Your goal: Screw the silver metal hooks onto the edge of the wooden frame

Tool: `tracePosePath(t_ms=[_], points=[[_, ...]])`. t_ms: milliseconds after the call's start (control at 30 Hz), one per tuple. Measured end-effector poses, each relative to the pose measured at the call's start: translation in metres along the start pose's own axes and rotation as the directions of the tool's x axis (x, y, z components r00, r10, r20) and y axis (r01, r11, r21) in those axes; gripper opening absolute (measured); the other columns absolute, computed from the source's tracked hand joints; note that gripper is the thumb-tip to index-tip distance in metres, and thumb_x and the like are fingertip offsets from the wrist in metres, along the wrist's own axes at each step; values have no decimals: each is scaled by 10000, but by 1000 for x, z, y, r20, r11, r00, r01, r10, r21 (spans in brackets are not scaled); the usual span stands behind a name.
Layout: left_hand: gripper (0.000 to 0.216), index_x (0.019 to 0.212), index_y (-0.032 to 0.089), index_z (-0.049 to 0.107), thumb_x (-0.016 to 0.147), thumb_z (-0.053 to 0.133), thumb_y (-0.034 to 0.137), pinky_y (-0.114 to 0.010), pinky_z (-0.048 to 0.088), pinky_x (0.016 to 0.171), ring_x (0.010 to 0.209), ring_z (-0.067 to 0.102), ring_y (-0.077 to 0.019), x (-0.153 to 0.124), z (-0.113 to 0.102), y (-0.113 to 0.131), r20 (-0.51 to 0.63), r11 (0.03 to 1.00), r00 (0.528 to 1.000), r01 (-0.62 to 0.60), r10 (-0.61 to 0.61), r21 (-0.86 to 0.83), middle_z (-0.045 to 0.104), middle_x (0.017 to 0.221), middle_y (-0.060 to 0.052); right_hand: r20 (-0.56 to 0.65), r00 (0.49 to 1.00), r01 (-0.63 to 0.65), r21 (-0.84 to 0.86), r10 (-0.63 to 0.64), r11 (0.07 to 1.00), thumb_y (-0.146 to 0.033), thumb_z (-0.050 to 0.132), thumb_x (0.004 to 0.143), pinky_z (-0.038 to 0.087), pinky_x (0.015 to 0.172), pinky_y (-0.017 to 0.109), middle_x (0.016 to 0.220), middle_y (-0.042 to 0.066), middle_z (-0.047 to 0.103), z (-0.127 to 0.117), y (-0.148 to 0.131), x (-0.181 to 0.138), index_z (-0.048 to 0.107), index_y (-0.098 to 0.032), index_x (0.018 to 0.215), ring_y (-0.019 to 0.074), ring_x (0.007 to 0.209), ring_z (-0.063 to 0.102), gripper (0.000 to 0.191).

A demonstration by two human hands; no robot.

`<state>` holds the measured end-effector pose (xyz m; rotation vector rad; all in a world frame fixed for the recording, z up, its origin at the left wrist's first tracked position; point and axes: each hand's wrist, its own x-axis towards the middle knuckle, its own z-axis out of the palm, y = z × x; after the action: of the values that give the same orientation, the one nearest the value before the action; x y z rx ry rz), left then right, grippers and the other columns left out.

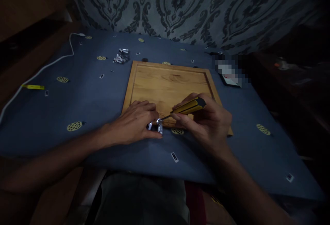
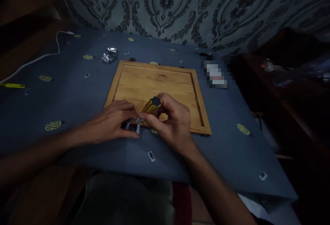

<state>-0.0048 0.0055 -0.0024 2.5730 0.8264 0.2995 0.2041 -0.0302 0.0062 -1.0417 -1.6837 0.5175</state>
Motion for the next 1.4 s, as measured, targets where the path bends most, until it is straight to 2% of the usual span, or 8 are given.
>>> tracePosePath(t_ms=[233,300,400,467,700,1067,1233,1400], points=[[374,1051,173,714,881,782,499,-391,435,914,1017,606,-247,0,0,0,11,1000,1000,13,-13,-7,642,1024,-51,-27,999,21,-22,-21,1000,-380,857,827,484,522,303,680,-21,621,0,-1,-4,660,-251,739,155,596,597,251],[392,1062,170,713,875,785,508,-392,437,916,1024,604,-247,0,0,-1,8,1000,1000,10,-10,-9,644,1033,-49,-102,995,0,29,3,1000,-430,821,857,503,490,307,740,-1,652,2,-4,-5,680,-261,785,159,598,604,232],[412,1098,177,708,881,774,520,-383,439,913,1010,599,-236,-1,0,-2,-12,1000,1000,-7,6,-17,644,1037,-43,-282,958,-22,125,57,992,-507,781,877,505,420,302,815,18,676,4,-7,-6,690,-266,852,155,569,601,259],[414,1111,181,707,885,769,521,-383,438,921,1023,598,-240,-1,1,-2,-14,1000,1000,-10,10,-18,646,1047,-45,-317,947,-22,121,59,992,-515,802,855,512,412,305,798,14,657,4,-8,-6,682,-266,837,157,563,599,277],[401,1086,180,707,872,784,511,-390,428,922,1011,607,-252,0,2,-1,-19,1000,1000,-6,6,-5,645,1033,-52,-105,991,-86,11,87,996,-409,804,879,527,494,323,786,2,642,0,-5,-9,666,-295,834,172,616,613,184],[390,1035,165,712,870,786,511,-385,426,909,1008,602,-250,0,2,-2,-24,1000,1000,-13,13,-10,632,1012,-50,-71,996,-51,11,51,999,-377,848,841,508,503,320,759,-6,636,2,3,-10,677,-281,831,172,602,603,196],[376,1065,178,713,883,777,500,-388,425,921,1014,601,-250,-1,2,-2,-18,1000,1000,-16,16,-13,631,1016,-47,-79,996,44,-40,-47,998,-340,865,826,466,532,309,695,-26,625,3,2,-6,670,-259,786,158,596,597,215],[389,1094,181,714,885,777,503,-400,428,935,1049,605,-260,0,2,-1,8,1000,1000,15,-15,-18,638,1044,-51,46,993,111,-8,-111,994,-335,824,868,497,564,307,792,2,721,-2,-1,3,738,-254,835,169,659,646,122]])
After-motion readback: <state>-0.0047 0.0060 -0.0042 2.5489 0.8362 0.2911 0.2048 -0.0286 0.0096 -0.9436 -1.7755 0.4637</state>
